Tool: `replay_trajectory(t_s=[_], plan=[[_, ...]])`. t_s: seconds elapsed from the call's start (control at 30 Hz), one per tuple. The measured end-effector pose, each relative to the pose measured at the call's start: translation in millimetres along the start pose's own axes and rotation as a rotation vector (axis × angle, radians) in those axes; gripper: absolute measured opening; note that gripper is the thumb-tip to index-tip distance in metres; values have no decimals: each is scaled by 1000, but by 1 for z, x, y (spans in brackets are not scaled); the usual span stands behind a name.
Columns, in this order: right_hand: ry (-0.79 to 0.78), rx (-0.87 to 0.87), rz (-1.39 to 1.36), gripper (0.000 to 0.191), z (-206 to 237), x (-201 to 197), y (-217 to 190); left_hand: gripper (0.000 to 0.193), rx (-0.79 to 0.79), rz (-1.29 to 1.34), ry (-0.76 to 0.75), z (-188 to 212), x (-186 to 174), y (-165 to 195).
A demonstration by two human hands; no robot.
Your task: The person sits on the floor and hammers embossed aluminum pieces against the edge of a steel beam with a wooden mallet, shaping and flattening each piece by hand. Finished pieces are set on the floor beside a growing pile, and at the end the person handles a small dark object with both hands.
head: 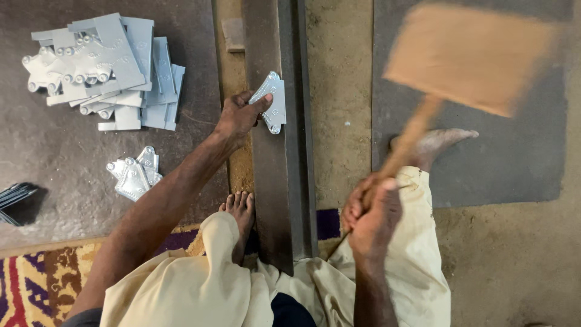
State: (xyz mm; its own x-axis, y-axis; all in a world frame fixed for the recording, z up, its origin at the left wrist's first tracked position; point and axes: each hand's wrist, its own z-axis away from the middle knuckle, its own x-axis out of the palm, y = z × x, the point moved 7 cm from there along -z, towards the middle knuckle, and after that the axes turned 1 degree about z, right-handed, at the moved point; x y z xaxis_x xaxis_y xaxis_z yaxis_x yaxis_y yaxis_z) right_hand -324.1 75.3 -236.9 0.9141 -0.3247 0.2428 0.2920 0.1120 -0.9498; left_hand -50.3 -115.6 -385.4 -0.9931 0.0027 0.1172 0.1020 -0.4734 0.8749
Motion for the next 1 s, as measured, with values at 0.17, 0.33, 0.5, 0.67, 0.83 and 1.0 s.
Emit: replay_trajectory(t_s=[0.17,0.33,0.5,0.67,0.83,1.0], plan=[[-4,-490,410,44,-36,29,23,55,10,-60,24,-1,-6,-1],[-34,286,373,40,-52,17,95,51,68,-35,2,0,-2,7],[23,-14,74,42,-24,3,59,42,58,50,-11,2,-2,-2],[-66,284,586,46,-15,15,86,37,48,2,-4,4,-5,0],[65,237,168,45,-6,-5,85,36,49,5,-47,8,0,4],[-113,448,592,48,0,-3,118,36,90,11,-13,17,-1,0]])
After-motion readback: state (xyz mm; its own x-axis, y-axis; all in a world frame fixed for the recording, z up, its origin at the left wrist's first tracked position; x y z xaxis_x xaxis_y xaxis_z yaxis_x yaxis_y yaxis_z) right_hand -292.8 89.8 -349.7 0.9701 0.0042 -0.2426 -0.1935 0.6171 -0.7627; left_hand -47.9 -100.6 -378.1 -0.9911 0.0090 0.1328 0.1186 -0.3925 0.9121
